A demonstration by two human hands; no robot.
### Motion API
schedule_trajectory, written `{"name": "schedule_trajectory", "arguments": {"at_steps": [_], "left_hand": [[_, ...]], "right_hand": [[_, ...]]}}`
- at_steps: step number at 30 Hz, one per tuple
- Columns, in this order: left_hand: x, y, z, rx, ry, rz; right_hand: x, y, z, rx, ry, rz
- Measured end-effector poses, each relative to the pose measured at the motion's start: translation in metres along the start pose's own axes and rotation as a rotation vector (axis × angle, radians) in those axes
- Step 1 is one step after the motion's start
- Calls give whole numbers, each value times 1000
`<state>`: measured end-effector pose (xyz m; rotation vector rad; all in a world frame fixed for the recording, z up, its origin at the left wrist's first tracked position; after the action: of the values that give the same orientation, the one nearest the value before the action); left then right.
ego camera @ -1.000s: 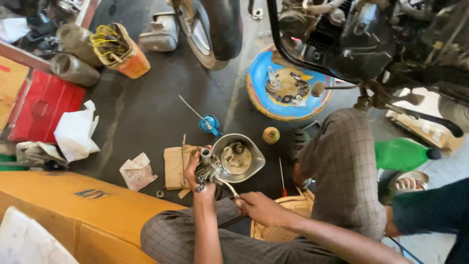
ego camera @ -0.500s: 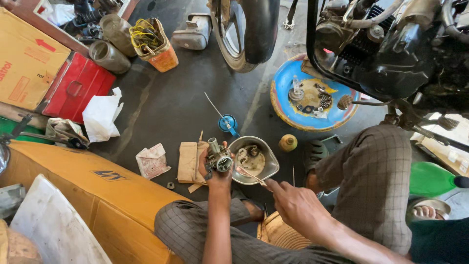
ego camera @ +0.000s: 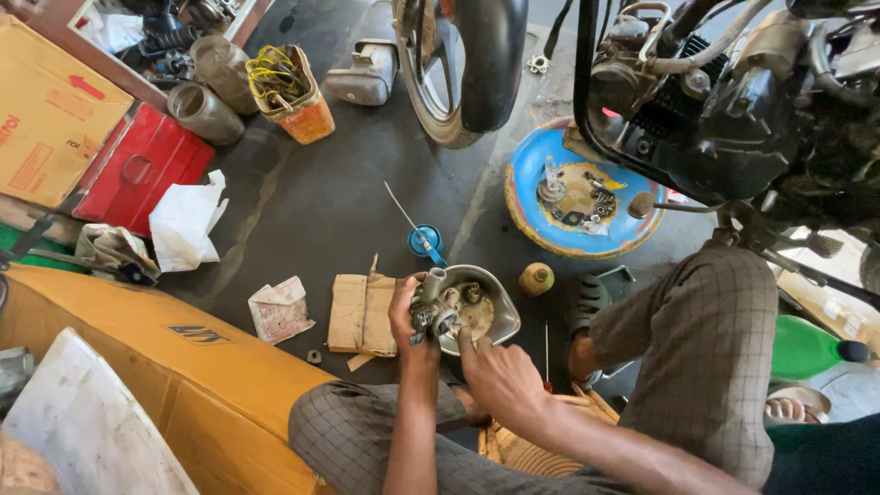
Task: The person sits on the floor and cleans a motorcycle carburetor. They pour liquid from a bottle into the carburetor, then use a screwdriver to scrape and clean internal parts, repeating the process multiple times.
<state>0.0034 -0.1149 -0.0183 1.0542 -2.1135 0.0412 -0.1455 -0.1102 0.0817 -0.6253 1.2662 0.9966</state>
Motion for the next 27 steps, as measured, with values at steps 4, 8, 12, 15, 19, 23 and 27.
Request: {"name": "schedule_trajectory", "arguments": {"at_steps": [4, 8, 12, 15, 19, 23, 27], "left_hand": [[-11, 8, 21, -179, 40, -105], [-8, 2, 2, 32, 111, -77], [-11, -4, -12, 110, 268, -75], [-22, 5, -12, 111, 269, -167], [-25, 13, -23, 206, 226, -200], [-16, 14, -27, 231, 174, -137], [-16, 12, -13, 146, 324, -176]], "right_hand": [[11, 22, -1, 92, -91, 73], [-11, 40, -16, 83, -383, -56], [-19, 43, -13, 81, -805, -164], [-6, 45, -1, 157, -908, -166], [-6, 51, 2, 57, -787, -275], [29, 48, -17, 98, -516, -69], [39, 32, -42, 94, -198, -122]]}}
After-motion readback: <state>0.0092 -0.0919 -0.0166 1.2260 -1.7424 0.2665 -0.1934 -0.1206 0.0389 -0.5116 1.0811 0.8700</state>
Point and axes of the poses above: each hand's wrist, its own y-axis away from the middle knuckle, its own x-axis out of the palm, z = x × y, the point moved 10 cm from there along -y, towards the middle knuckle, and after that the axes turned 1 degree about x, right-handed, at the moved point
